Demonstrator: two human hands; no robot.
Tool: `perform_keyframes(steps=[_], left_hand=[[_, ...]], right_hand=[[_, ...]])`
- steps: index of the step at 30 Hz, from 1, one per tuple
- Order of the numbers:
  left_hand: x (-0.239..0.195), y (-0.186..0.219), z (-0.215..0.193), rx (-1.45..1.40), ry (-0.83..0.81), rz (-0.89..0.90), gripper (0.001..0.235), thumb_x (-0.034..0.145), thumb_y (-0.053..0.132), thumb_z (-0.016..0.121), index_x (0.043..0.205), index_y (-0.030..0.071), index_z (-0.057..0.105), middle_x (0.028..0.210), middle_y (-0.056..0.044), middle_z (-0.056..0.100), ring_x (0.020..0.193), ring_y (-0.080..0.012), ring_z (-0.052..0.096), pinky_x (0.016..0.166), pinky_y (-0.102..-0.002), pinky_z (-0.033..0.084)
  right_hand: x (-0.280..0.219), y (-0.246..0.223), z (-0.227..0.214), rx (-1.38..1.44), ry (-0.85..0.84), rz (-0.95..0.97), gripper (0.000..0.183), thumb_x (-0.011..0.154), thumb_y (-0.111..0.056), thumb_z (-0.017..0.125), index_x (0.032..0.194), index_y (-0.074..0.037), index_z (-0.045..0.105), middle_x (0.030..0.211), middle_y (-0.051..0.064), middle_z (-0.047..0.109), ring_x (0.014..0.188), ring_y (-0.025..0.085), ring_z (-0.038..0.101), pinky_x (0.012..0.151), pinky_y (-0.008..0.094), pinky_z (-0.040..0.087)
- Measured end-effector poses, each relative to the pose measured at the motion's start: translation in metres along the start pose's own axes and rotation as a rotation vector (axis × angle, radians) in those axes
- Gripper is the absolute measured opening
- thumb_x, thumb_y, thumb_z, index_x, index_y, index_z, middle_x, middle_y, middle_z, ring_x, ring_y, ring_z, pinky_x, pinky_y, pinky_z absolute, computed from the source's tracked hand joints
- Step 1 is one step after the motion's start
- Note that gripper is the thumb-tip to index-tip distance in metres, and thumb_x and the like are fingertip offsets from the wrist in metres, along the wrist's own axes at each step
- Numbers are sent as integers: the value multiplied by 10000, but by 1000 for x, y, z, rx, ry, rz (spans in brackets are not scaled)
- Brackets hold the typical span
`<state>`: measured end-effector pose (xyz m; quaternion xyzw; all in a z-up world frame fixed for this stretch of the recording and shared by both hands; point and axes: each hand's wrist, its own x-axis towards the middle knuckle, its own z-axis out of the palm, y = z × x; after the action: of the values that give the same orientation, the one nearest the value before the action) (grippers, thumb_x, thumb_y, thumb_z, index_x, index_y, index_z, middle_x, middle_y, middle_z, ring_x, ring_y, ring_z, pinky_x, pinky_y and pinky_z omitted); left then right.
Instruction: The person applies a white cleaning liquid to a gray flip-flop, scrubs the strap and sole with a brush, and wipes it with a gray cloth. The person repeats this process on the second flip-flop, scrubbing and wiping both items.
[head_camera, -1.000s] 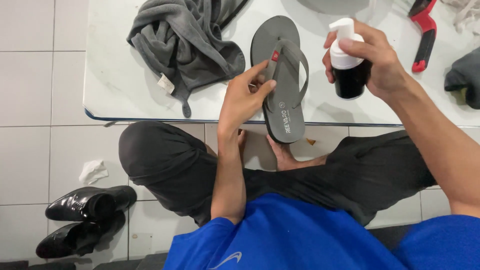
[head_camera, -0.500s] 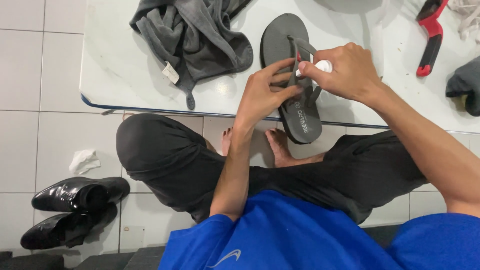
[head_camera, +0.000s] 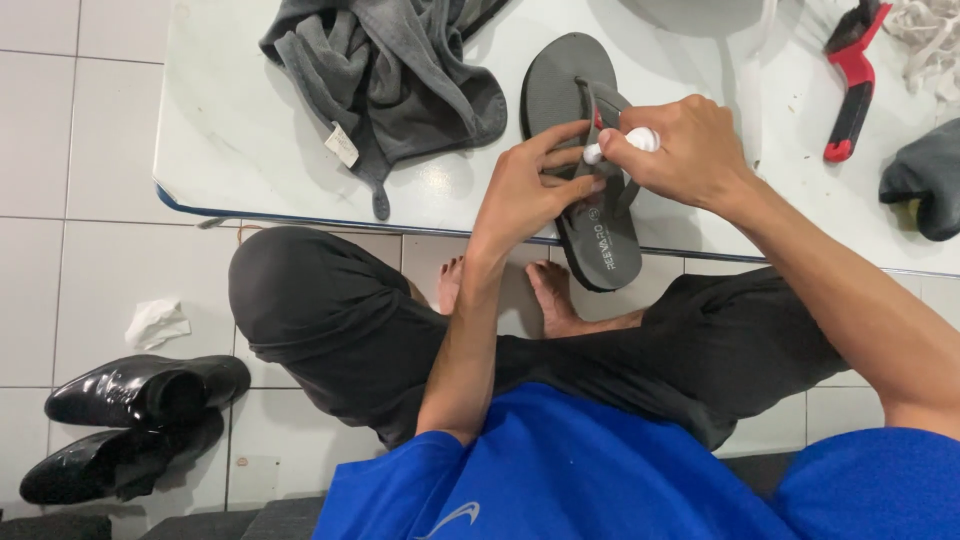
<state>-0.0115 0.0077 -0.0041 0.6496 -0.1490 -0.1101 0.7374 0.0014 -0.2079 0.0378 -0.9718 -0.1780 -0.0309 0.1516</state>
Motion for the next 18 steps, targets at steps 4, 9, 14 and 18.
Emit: perform_keyframes(steps=[4, 9, 14, 18], left_hand=[[0, 1, 0, 14, 2, 12, 625, 729, 1, 809, 1324, 18, 618, 1111, -209, 794, 809, -198, 818, 667, -248, 681], [1, -4, -3, -20, -12, -1, 633, 758, 10, 803, 1355, -3, 593, 1127, -209, 786, 819, -203, 809, 686, -256, 681], [0, -4, -9, -61, -83, -21, 703, 767, -1, 826, 1415, 8, 554, 1097, -165, 799, 741, -112, 722, 665, -210, 603], [1, -4, -11, 25, -172, 21, 795, 769, -26, 805, 1484, 23, 461, 1175, -163, 774, 891, -177, 769, 792, -255, 637]], right_hand=[[1, -1, 0, 16, 2, 10, 343, 980, -324, 626, 909, -43, 808, 480, 85, 507, 424, 222, 421, 459, 328, 333], [3, 13, -13, 431, -48, 118, 475, 1108, -359, 502, 941, 23, 730, 647, 124, 609, 518, 200, 508, 489, 299, 392], [-11, 55, -49, 886, 132, 109, 549, 1191, -511, 379, 1055, -30, 607, 875, 97, 614, 666, 197, 602, 674, 310, 523], [-23, 129, -56, 709, 530, -81, 137, 1329, 49, 539, 1434, 43, 452, 1165, 247, 565, 962, 353, 609, 945, 514, 614]])
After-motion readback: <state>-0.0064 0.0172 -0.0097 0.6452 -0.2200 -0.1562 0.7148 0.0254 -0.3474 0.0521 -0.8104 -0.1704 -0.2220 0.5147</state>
